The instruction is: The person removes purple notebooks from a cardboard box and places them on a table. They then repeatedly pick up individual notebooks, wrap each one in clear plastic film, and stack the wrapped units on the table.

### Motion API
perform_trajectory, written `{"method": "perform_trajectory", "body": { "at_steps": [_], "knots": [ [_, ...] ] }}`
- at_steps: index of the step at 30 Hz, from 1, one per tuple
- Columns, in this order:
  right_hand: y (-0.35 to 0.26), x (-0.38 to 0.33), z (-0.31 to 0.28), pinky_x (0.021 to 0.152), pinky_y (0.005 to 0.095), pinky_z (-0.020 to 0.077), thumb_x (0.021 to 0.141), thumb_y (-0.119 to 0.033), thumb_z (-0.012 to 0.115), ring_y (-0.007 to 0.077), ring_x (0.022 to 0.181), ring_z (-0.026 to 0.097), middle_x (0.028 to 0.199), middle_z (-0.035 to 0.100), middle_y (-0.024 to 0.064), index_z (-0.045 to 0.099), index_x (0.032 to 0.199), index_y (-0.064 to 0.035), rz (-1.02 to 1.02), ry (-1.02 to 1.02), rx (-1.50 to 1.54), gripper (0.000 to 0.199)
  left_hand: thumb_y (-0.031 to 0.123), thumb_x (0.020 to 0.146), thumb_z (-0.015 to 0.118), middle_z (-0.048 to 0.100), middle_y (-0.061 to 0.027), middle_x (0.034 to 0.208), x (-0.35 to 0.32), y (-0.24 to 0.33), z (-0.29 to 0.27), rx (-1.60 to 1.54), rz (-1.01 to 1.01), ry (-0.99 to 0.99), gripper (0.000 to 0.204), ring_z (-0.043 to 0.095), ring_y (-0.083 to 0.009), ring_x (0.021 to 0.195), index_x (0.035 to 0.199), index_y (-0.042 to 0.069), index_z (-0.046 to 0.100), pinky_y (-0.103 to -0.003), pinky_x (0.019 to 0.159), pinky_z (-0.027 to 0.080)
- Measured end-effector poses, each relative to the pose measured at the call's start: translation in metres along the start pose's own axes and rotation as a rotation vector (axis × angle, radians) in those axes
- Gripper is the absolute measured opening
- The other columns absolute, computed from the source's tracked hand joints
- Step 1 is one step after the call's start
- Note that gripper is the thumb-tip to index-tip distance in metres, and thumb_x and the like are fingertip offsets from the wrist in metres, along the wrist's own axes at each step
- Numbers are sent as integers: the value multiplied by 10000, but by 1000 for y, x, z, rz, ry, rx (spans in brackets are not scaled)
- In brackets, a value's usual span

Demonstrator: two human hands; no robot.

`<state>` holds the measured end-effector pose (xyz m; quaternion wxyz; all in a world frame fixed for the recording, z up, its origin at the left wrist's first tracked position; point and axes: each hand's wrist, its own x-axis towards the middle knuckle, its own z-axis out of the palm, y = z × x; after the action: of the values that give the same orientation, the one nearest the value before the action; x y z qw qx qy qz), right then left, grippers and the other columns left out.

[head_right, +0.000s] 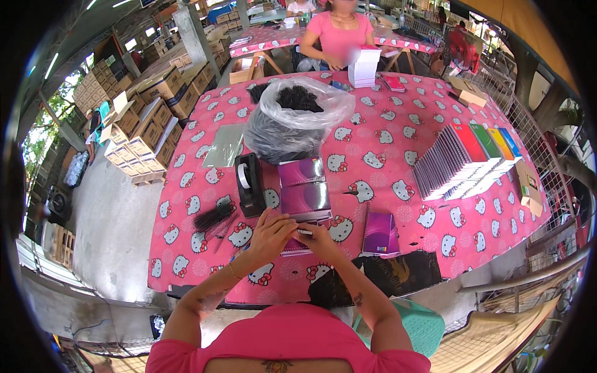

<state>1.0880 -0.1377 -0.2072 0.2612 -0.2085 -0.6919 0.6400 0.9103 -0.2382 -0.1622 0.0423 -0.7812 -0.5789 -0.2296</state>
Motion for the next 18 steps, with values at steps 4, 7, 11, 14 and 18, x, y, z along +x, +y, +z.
{"method": "perform_trajectory", "body": {
  "at_steps": [4, 7, 11, 14, 18],
  "knots": [
    [1, 0, 0, 790, 281, 519, 942, -51, 651, 76, 880, 608, 1000, 723, 83, 653, 1236, -25, -64, -17, -107, 295, 370, 969, 545, 435, -187, 1496, 13, 32, -7, 236, -159, 55, 584, 357, -371, 1421, 1432, 26, 454, -603, 1151, 234],
    [0, 0, -1, 775, 293, 525, 933, -40, 647, 78, 862, 614, 987, 727, 90, 651, 1242, -25, -33, -20, -86, 310, 432, 973, 516, 354, -189, 1554, -19, 47, 21, 185, -165, 117, 659, 291, -384, 1458, 1471, 16, 402, -619, 1158, 196],
    [-5, -1, -5, 773, 306, 530, 924, -36, 639, 93, 861, 624, 984, 734, 111, 650, 1237, -16, 26, -41, -154, 314, 472, 956, 532, 333, -208, 1561, 6, 32, 6, 259, -149, -6, 724, 291, -376, 1462, 1478, -7, 380, -623, 1158, 176],
    [-2, 0, -4, 770, 318, 531, 917, -34, 639, 101, 863, 629, 972, 735, 122, 656, 1215, -8, 61, -22, -146, 300, 459, 977, 510, 344, -191, 1560, 1, 37, 16, 242, -137, 11, 693, 288, -342, 1470, 1489, 13, 374, -595, 1161, 195],
    [4, 1, -3, 748, 338, 526, 901, -32, 646, 111, 828, 636, 930, 730, 141, 659, 1182, 3, -1, -6, -79, 283, 397, 983, 527, 397, -152, 1531, -20, 54, 34, 151, -178, 72, 606, 354, -316, 1433, 1456, 32, 426, -589, 1158, 208]
  ]
}}
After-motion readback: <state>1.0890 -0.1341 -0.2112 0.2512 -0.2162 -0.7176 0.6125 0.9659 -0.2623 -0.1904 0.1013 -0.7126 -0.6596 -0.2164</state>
